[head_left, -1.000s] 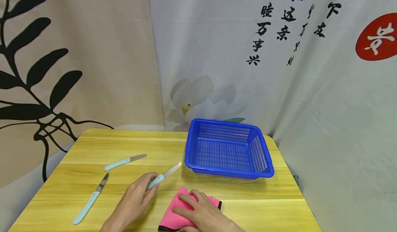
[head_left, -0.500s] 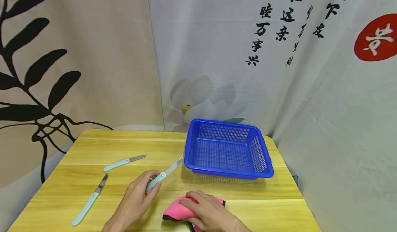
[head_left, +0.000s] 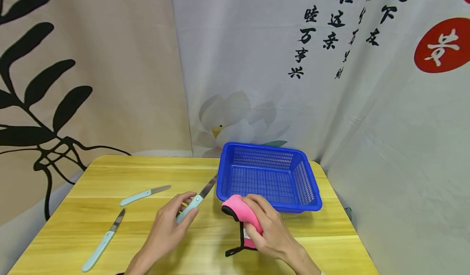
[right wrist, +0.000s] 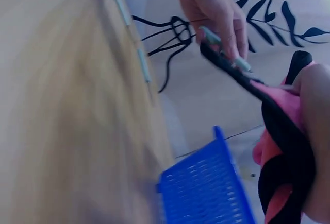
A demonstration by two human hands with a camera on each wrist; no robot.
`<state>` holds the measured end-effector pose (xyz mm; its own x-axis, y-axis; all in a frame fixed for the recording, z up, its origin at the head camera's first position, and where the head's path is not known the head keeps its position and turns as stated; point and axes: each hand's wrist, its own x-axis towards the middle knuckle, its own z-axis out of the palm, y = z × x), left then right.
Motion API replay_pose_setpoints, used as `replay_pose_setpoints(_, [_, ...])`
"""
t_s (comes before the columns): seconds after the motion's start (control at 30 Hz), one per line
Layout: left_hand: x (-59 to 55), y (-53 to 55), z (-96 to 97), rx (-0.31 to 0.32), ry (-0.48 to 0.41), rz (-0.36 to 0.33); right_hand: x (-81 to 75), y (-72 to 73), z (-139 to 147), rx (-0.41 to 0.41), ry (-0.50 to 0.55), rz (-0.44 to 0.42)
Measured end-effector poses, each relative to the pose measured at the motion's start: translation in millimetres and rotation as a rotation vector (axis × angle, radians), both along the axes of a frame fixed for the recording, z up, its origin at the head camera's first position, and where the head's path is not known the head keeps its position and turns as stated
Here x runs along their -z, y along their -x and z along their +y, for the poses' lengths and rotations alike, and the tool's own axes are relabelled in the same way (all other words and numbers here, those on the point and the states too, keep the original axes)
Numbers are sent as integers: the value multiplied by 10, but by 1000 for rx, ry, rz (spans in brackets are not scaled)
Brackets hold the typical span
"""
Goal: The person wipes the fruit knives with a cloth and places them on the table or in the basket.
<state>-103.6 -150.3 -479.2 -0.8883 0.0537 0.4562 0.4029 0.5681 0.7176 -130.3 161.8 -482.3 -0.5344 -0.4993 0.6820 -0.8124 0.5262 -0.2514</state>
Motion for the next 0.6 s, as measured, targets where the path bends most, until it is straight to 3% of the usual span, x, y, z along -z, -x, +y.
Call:
replay_pose_setpoints(0.1, [-64,45,45,32,-24,-11,-129,61,-30,9,51,110])
replay_pose_setpoints(0.23, [-118,111,107,65,-51,-39,-245,119,-101,33,64,187])
replay_pose_setpoints(0.43, [-168,173,199,95,-79,-67,-292,165,-233,62,17,239])
replay_pose_setpoints(0.6, [-186,168,242,134,-98,-59,-307,173,-364,62,-37,344])
